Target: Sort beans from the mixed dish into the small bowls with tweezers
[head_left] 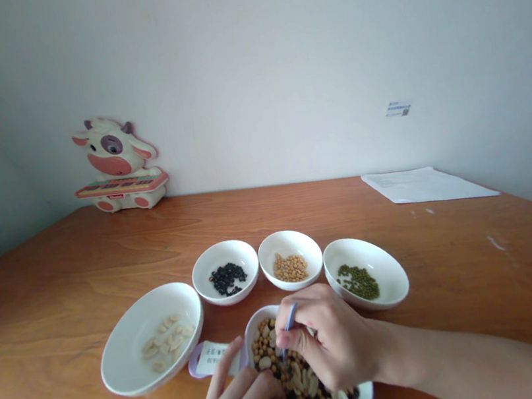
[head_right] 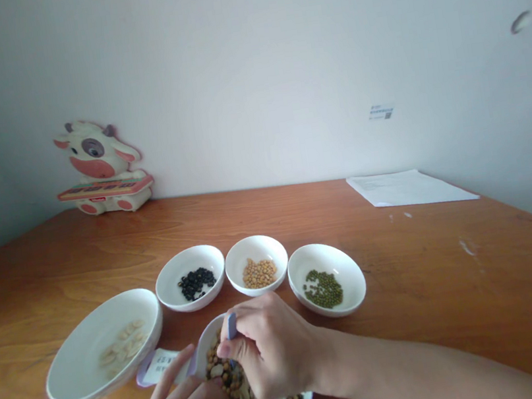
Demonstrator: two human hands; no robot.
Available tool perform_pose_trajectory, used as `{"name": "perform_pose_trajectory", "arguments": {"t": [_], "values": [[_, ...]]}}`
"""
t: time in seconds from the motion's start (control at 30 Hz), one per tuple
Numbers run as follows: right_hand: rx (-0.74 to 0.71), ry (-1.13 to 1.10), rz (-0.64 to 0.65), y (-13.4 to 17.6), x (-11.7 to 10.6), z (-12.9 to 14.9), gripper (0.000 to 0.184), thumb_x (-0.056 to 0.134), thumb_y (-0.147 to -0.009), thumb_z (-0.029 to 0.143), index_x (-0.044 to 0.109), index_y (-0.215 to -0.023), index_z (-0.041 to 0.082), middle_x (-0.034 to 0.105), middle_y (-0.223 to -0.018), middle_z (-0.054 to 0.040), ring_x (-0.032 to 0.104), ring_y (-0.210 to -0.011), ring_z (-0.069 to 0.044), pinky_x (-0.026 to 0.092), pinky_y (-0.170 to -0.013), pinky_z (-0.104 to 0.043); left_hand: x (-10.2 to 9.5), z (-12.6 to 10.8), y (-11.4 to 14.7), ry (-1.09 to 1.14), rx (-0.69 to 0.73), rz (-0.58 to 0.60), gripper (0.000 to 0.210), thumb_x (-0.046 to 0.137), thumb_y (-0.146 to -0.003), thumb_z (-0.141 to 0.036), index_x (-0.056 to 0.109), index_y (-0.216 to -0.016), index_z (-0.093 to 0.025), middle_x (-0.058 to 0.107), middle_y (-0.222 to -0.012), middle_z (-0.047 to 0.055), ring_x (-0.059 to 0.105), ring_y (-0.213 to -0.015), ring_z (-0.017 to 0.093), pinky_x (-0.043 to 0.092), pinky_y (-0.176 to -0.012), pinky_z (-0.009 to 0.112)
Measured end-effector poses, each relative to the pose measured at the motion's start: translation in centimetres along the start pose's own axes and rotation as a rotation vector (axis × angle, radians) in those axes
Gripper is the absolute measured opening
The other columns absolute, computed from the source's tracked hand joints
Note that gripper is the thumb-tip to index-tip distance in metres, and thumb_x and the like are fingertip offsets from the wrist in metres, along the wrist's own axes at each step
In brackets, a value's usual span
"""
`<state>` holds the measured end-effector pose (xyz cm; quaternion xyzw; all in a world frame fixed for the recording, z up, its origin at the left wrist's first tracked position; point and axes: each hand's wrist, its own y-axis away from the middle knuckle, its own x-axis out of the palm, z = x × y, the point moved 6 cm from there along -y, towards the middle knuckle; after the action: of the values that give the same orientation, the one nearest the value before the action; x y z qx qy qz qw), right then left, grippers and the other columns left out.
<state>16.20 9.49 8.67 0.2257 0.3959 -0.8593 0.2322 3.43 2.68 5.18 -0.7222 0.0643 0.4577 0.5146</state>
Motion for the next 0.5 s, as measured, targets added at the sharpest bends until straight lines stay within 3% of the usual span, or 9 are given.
{"name": "perform_pose_trajectory", "arguments": {"t": [0.23, 0.33, 0.5], "values": [[0.034, 0.066, -0.245, -2.3, -2.2, 0.2, 0.025, 0.051, -0.096, 0.021, 0.061, -0.074, 0.016, 0.066, -0.063, -0.0026, 0.059, -0.054, -0.013, 0.045, -0.056, -0.024, 0.1, 0.0, 0.2, 0.022, -0.010, -0.020, 0.041, 0.033, -0.109, -0.021, 0.055, -0.074, -0.021, 0.060, -0.068, -0.007, 0.060, -0.061, 0.007, 0.026, -0.123, 0.031], [0.056, 0.107, -0.330, -4.4, -2.3, -0.4, 0.027, 0.051, -0.098, 0.025, 0.063, -0.076, 0.016, 0.069, -0.068, -0.0041, 0.062, -0.058, -0.014, 0.047, -0.058, -0.024, 0.3, 0.1, 0.4, 0.013, -0.010, -0.035, 0.044, 0.030, -0.110, -0.025, 0.055, -0.074, -0.020, 0.061, -0.069, -0.006, 0.061, -0.063, 0.007, 0.033, -0.121, 0.034], [0.149, 0.224, -0.272, -7.0, -1.1, -2.4, 0.025, 0.054, -0.099, 0.027, 0.067, -0.081, 0.014, 0.073, -0.069, -0.0063, 0.068, -0.063, -0.016, 0.046, -0.059, -0.024, 0.6, 0.2, 0.6, 0.033, 0.001, -0.007, 0.040, 0.033, -0.108, -0.018, 0.055, -0.074, -0.020, 0.061, -0.068, -0.006, 0.061, -0.062, 0.008, 0.042, -0.117, 0.042]]}}
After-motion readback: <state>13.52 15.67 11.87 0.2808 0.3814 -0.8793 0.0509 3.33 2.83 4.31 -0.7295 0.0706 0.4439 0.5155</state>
